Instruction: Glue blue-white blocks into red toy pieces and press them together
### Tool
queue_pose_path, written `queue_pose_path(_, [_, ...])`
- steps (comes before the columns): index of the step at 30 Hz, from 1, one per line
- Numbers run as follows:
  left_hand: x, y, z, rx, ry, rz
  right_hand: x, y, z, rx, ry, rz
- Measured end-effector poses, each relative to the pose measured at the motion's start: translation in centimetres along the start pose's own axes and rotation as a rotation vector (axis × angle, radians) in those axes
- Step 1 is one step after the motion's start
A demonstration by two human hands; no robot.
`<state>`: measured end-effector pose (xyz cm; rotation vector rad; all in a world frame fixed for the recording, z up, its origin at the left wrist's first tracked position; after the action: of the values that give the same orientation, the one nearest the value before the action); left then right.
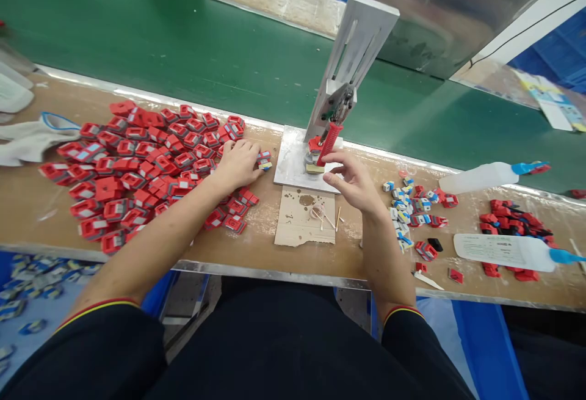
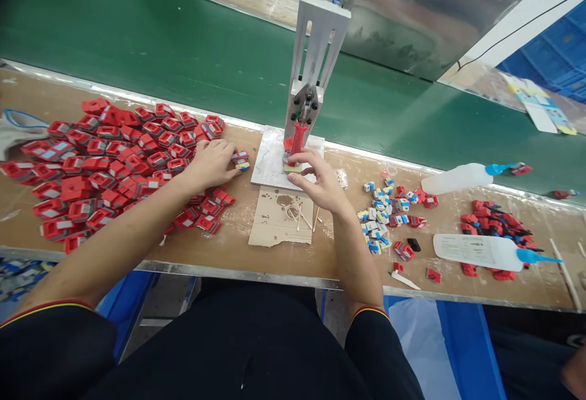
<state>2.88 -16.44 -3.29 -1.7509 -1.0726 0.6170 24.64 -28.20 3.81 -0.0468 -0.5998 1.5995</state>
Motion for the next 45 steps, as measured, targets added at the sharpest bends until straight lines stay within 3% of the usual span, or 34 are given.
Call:
queue_pose_path(3, [1.9,-0.7,-2.8,-0.133,0.095,-0.062,0.5,0.0,-1.1,0.047,0.012,0.031])
queue_pose_path(6, [4.2,0.0,-7.7,-0.352,0.263,-0.045,0.8,0.3,-2.0,0.116,0.007,0.045])
queue_pose_path(8, [5.3,1.0,-10.4,-0.45,0.326,0.003,0.6,0.4,-1.6,0.158,-0.022,0.037])
queue_pose_path(10, [6.0,1.8,-11.5,-0.514,0.317,0.013,-0.1,0.2,0.1,0.201,-0.084,0.016])
queue_pose_path(14, [6.1,2.2,-11.2,-0.554,0.288,-0.026,-0.6,-1.5,6.7,0.26,-0.253,-0.035])
queue_pose_path(18, [6.4,2.5,-10.5,-0.609,0.19,-0.026,3.4,-4.3,12.8,0.217,-0.404,-0.085])
queue_pose_path(22, [6.9,1.5,-8.5,-0.704,-0.048,-0.12,9.6,-7.6,14.0,0.134,-0.448,-0.146])
queue_pose_path(25, [5.9,0.5,-5.6,-0.91,-0.261,-0.145,10.9,-8.5,13.5,0.101,-0.532,-0.143])
queue_pose_path(27, [4.2,-0.2,-3.9,-1.082,-0.341,-0.13,9.3,-8.3,13.0,0.027,-0.583,-0.193])
queue_pose_path(30, [0.5,-1.4,-3.0,-1.271,-0.312,-0.063,4.6,-6.5,11.6,-0.1,-0.562,-0.268])
queue_pose_path(34, [-4.6,-2.5,-5.1,-1.346,-0.199,0.064,-0.3,-1.3,8.7,-0.189,-0.436,-0.142])
queue_pose_path(38, [-7.5,-2.9,-9.1,-1.296,-0.087,0.217,-2.3,2.6,7.3,-0.243,-0.416,-0.008])
queue_pose_path(41, [-8.4,-3.0,-11.2,-1.271,0.003,0.277,-3.3,2.9,7.8,-0.259,-0.473,-0.018])
queue_pose_path(45, [-8.9,-3.7,-12.4,-1.262,0.149,0.219,-4.4,1.7,8.1,-0.229,-0.469,-0.108])
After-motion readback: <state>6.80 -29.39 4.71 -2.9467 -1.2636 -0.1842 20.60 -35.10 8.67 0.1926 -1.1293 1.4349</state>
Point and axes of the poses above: each hand's wrist, its own x-axis towards the middle knuckle, its own y-axis out of the palm, z = x × y, the point moved 10 cm from there along x, towards the middle knuckle, and after that the axes turned 3 degrees about -y, right-handed, at the moved point
